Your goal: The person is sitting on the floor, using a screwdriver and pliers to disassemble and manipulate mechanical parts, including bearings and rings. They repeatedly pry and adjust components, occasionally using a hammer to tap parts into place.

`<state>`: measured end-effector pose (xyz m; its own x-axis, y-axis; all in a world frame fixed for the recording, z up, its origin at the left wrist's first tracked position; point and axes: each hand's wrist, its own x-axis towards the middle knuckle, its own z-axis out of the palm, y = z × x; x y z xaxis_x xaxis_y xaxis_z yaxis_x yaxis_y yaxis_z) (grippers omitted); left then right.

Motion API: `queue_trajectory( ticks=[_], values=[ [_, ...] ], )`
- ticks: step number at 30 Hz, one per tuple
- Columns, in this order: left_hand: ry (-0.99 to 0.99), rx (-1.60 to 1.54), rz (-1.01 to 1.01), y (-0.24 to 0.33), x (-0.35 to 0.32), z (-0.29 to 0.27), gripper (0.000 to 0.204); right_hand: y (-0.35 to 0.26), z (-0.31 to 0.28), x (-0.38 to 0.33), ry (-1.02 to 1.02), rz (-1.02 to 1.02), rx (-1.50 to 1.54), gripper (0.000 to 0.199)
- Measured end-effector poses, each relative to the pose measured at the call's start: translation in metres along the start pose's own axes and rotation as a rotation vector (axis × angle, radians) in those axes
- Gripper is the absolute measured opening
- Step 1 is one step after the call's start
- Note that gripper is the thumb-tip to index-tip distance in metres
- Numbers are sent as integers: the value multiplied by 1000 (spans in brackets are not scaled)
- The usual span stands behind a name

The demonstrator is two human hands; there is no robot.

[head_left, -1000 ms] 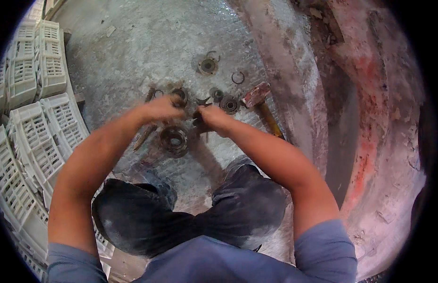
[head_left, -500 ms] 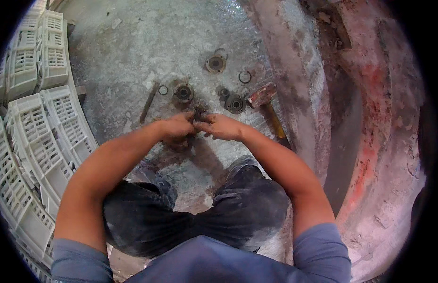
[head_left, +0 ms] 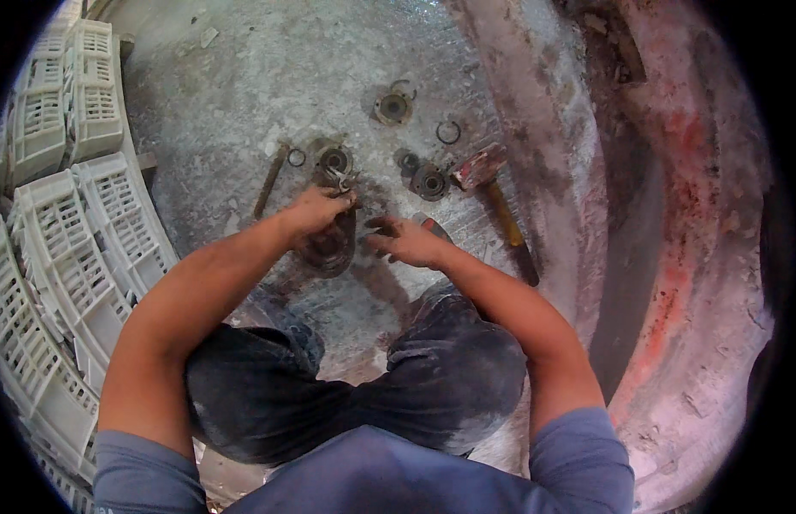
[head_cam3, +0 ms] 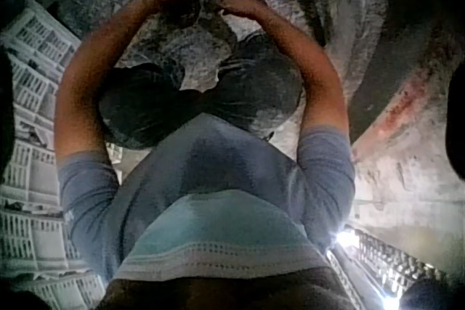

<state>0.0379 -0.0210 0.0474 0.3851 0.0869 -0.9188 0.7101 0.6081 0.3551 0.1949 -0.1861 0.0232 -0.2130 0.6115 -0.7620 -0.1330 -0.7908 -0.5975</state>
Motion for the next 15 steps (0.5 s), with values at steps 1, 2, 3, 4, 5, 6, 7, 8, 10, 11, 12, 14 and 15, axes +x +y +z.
queue_trajectory(
  ticks=[1, 2, 3, 4, 5, 6, 7, 8, 10, 11, 12, 14, 15],
  values=[
    [-31, -9, -4, -2, 2, -3, 32, 0, 3, 6, -34, -31, 49, 43],
    [-63, -19, -8, -6, 7, -6, 33, 0, 5, 12, -67, -60, 98, 40],
    [-58, -43, 17, -15, 17, -8, 33, -1, 6, 19, -59, -58, -3, 39],
    [-45, -69, 39, -30, 28, -13, 34, -5, 8, 29, -60, -59, -102, 38],
    [-41, -92, 64, -36, 35, -15, 34, -6, 9, 35, -51, -57, -202, 38],
    [-87, -155, 56, -43, 39, -22, 34, 0, 15, 44, -25, -128, -114, 37],
    [-141, -211, 48, -45, 43, -27, 34, 13, 19, 56, 10, -198, -23, 36],
    [-188, -274, 39, -43, 41, -29, 34, 15, 23, 61, 36, -267, 66, 36],
    [-35, -112, 42, -34, 34, -27, 24, 13, 22, 66, 60, -320, -68, 36],
    [43, -32, 44, -30, 30, -26, 21, 10, 22, 66, 69, -347, -136, 36],
    [58, 11, 65, -35, 39, -30, 24, 10, 22, 67, 84, -306, -119, 36],
    [97, 78, 102, -41, 48, -39, 29, 7, 20, 68, 106, -231, -91, 36],
    [115, 106, 115, -44, 52, -43, 31, 7, 18, 64, 145, -205, -138, 36]
  ],
)
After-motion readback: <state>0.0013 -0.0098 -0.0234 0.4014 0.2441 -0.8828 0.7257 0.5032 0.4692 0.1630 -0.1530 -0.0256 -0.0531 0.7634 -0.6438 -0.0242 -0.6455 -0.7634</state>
